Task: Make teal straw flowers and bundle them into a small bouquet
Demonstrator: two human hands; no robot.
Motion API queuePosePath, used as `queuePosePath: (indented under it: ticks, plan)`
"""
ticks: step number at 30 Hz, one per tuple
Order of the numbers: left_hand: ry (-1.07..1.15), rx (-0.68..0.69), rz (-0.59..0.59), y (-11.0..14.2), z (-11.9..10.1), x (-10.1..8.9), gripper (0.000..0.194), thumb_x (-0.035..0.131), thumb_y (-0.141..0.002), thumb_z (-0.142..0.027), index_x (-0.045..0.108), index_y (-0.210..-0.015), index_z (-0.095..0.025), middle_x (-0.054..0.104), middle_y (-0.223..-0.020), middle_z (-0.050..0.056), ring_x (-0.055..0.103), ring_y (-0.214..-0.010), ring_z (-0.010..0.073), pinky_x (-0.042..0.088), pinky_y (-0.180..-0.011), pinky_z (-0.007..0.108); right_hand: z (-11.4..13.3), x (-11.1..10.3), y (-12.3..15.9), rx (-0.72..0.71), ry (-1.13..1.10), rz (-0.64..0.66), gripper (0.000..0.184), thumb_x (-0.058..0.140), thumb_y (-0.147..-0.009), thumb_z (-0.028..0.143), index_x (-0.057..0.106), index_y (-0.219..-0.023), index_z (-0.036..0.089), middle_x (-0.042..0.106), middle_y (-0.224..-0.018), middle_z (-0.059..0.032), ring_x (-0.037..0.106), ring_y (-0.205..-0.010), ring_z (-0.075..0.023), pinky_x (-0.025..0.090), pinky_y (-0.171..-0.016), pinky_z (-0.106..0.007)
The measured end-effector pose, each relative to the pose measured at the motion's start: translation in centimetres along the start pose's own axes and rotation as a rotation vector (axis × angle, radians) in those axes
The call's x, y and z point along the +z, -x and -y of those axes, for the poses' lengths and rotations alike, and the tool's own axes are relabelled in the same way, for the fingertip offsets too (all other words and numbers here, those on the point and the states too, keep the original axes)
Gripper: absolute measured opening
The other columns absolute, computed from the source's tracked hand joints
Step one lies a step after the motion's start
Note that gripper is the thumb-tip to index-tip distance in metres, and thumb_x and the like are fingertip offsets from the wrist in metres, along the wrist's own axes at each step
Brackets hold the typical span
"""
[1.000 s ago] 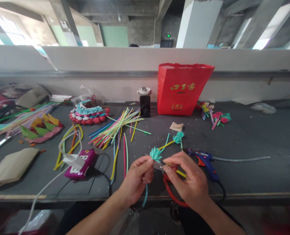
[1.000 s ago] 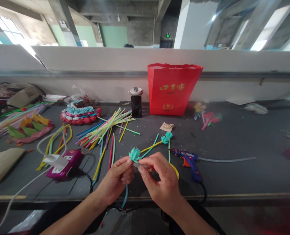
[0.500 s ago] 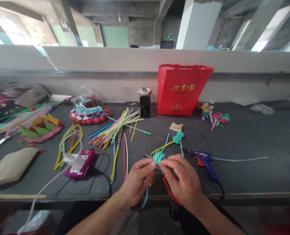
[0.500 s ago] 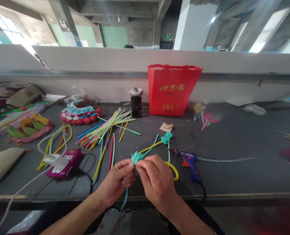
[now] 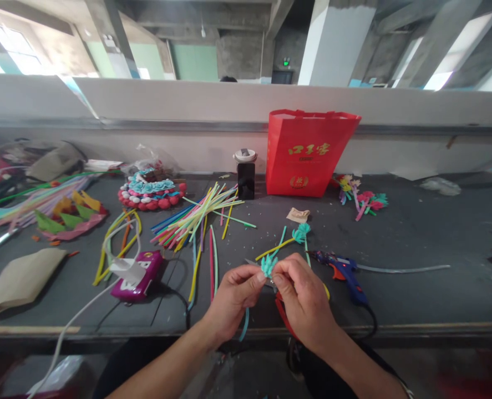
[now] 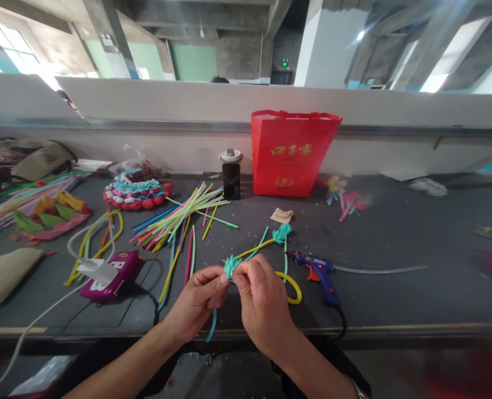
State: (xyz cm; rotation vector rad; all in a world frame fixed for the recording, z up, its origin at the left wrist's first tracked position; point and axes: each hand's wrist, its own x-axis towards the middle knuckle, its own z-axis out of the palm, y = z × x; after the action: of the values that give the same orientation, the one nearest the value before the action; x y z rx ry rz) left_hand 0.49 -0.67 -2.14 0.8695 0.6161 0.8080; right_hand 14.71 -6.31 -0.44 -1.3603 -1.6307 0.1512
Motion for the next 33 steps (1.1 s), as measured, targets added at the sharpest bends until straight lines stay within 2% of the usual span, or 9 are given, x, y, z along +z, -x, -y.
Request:
queuePosePath:
  ticks: [4,7,9,14,17,19,23,28,33]
  plan:
    - [0.031,0.027,-0.024,0.0,-0.4,0.1,0.024,0.083,-0.07,-0.035,0.073,-0.078,-0.015,0.036,-0.049,-0.009,0.025,-0.046,0.0038,0.018,-0.046,0.021,0.5,-0.2,-0.4,0.007,-0.087,-0.057,0.015,0.049,-0.097,0.021,0.059,-0.086,0.022,0.059,-0.082,-0.0016,0.058,-0.077,-0.0161,0.045,-0.068,-0.027]
    - [0.068,0.072,-0.038,0.1,-0.8,0.1,0.024,0.083,-0.069,-0.034,0.073,-0.078,-0.015,0.037,-0.049,-0.009,0.025,-0.046,0.0039,0.018,-0.046,0.021,0.6,-0.3,-0.6,0.052,-0.154,-0.151,0.011,0.053,-0.095,0.023,0.062,-0.102,0.023,0.06,-0.088,-0.0024,0.059,-0.079,-0.0161,0.049,-0.071,-0.028]
    - [0.086,0.125,-0.051,0.2,-1.0,0.1,0.023,0.083,-0.069,-0.034,0.072,-0.08,-0.016,0.04,-0.05,-0.008,0.028,-0.047,0.0043,0.021,-0.046,0.021,0.5,-0.2,-0.6,0.117,-0.235,-0.193,0.02,0.056,-0.093,0.025,0.06,-0.113,0.024,0.058,-0.088,-0.0018,0.059,-0.078,-0.0155,0.051,-0.071,-0.028]
    - [0.094,0.226,-0.098,0.2,-1.5,-0.1,0.02,0.083,-0.069,-0.03,0.073,-0.082,-0.018,0.049,-0.054,-0.006,0.037,-0.05,0.0051,0.029,-0.05,0.02,0.4,1.0,-0.5,0.189,-0.453,-0.089,0.04,0.068,-0.084,0.03,0.056,-0.122,0.025,0.058,-0.09,-0.0008,0.059,-0.075,-0.0146,0.054,-0.067,-0.027]
    - [0.074,0.249,-0.119,0.2,-1.6,-0.1,0.018,0.083,-0.068,-0.028,0.074,-0.081,-0.019,0.057,-0.059,-0.004,0.045,-0.054,0.0064,0.037,-0.056,0.02,0.7,1.6,-0.5,0.205,-0.46,-0.046,0.054,0.074,-0.079,0.032,0.052,-0.127,0.026,0.061,-0.094,-0.0017,0.061,-0.077,-0.0157,0.055,-0.068,-0.028]
    - [0.053,0.248,-0.13,0.3,-1.4,0.0,0.018,0.083,-0.068,-0.028,0.074,-0.081,-0.019,0.062,-0.064,-0.003,0.049,-0.057,0.0075,0.039,-0.057,0.02,0.9,1.8,-0.6,0.234,-0.444,-0.033,0.056,0.076,-0.076,0.032,0.052,-0.126,0.025,0.063,-0.096,-0.0022,0.061,-0.076,-0.0158,0.055,-0.067,-0.028]
    - [0.003,0.23,-0.167,0.2,-0.9,0.0,0.017,0.083,-0.068,-0.027,0.074,-0.08,-0.018,0.064,-0.069,-0.002,0.047,-0.055,0.0063,0.035,-0.051,0.018,1.0,1.8,-1.0,0.244,-0.404,-0.034,0.051,0.076,-0.075,0.031,0.055,-0.121,0.023,0.065,-0.089,-0.0008,0.059,-0.068,-0.0141,0.053,-0.06,-0.025]
    - [-0.109,0.271,-0.127,0.2,-0.8,0.1,0.015,0.083,-0.068,-0.026,0.076,-0.078,-0.018,0.068,-0.076,0.001,0.056,-0.071,0.0125,0.044,-0.068,0.023,0.8,1.6,-1.1,0.259,-0.315,-0.052,0.036,0.071,-0.079,0.033,0.06,-0.112,0.022,0.064,-0.082,0.0006,0.056,-0.061,-0.013,0.051,-0.055,-0.024]
    - [-0.406,0.391,-0.165,0.6,-1.4,0.6,0.011,0.079,-0.071,-0.027,0.075,-0.069,-0.018,0.06,-0.065,0.001,0.051,-0.064,0.0127,0.038,-0.061,0.023,0.6,1.1,-1.2,0.251,-0.251,-0.056,0.022,0.067,-0.083,0.034,0.065,-0.1,0.021,0.067,-0.086,-0.0014,0.062,-0.068,-0.0148,0.051,-0.06,-0.024]
